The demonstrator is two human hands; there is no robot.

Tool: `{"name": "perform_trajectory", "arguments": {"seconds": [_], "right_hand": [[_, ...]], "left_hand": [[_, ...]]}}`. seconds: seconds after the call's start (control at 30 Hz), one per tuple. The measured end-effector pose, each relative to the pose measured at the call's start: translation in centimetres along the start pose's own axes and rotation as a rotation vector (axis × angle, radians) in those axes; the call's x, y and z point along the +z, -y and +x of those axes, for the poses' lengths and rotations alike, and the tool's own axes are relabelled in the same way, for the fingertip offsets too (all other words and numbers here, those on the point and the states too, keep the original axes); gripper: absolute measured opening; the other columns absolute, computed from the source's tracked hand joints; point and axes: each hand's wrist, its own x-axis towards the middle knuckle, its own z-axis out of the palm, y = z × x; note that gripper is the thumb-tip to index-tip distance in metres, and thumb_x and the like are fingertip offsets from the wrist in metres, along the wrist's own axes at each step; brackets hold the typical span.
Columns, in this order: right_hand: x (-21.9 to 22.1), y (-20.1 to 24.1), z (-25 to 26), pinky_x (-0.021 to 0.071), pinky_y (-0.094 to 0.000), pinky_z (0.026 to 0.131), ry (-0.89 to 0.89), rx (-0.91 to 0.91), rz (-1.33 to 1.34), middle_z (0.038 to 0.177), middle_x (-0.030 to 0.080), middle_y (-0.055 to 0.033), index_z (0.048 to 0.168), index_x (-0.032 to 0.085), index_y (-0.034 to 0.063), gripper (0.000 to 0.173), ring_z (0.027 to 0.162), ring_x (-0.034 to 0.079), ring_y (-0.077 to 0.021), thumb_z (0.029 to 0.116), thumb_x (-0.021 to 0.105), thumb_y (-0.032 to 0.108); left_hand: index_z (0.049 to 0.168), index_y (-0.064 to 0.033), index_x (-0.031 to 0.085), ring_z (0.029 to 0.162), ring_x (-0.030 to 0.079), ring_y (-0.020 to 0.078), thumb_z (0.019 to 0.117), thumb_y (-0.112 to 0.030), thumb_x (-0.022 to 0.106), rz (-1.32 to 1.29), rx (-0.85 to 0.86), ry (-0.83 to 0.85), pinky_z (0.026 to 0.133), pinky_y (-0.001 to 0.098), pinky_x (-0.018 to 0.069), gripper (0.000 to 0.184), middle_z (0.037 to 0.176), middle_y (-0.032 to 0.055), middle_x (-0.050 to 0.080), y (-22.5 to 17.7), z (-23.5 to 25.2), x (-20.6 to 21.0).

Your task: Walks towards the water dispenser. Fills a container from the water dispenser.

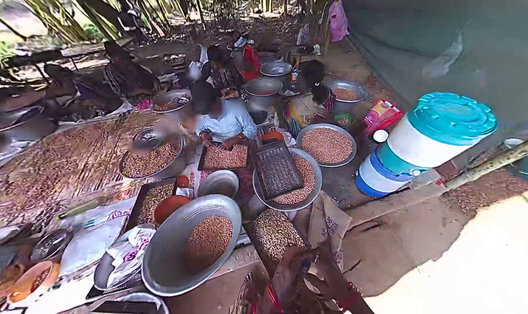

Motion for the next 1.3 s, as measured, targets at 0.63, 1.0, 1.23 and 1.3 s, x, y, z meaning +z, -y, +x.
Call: {"name": "perform_trajectory", "arguments": {"seconds": [0.63, 1.0, 1.23, 1.3], "right_hand": [[-18.7, -4.7, -11.0, 0.0528, -0.0576, 0.085, -0.487, 0.367, -0.331, 0.105, 0.075, -0.0184, 0.105, 0.077, 0.0, 0.043, 0.099, 0.07, -0.0382, 0.0872, 0.065, 0.037], [-29.8, -12.3, -7.8, 0.0519, -0.0602, 0.082, -0.505, 0.44, -0.335, 0.106, 0.075, -0.016, 0.107, 0.078, 0.0035, 0.042, 0.099, 0.07, -0.0397, 0.0873, 0.061, 0.037], [-37.4, -20.8, -6.7, 0.0531, -0.0614, 0.081, -0.439, 0.362, -0.267, 0.101, 0.075, -0.0201, 0.1, 0.077, -0.0018, 0.043, 0.095, 0.071, -0.0416, 0.0848, 0.067, 0.037], [-41.0, -23.4, -6.3, 0.0528, -0.0619, 0.081, -0.324, 0.321, -0.278, 0.098, 0.075, -0.0192, 0.101, 0.077, 0.0005, 0.04, 0.094, 0.071, -0.0417, 0.0859, 0.067, 0.036]], "left_hand": [[0.131, 0.0045, 0.062, 0.121, 0.061, 0.0264, 0.0944, -0.018, 0.059, -0.36, 0.252, 0.51, 0.106, 0.0372, 0.0489, 0.043, 0.129, 0.0221, 0.063, -13.0, 13.3, 18.7], [0.122, 0.0043, 0.068, 0.102, 0.068, 0.0323, 0.0889, -0.011, 0.074, -0.164, 0.065, 0.666, 0.092, 0.042, 0.0571, 0.037, 0.118, 0.0247, 0.066, -16.7, 25.8, 25.8], [0.12, 0.0045, 0.07, 0.113, 0.064, 0.0382, 0.0935, 0.003, 0.062, -0.126, 0.088, 0.651, 0.102, 0.0457, 0.0516, 0.028, 0.121, 0.0264, 0.065, -18.0, 31.2, 33.2], [0.119, 0.0026, 0.071, 0.104, 0.068, 0.0344, 0.0942, -0.002, 0.064, -0.069, 0.044, 0.522, 0.095, 0.0429, 0.056, 0.026, 0.114, 0.0245, 0.066, -18.2, 31.9, 35.9]]}}
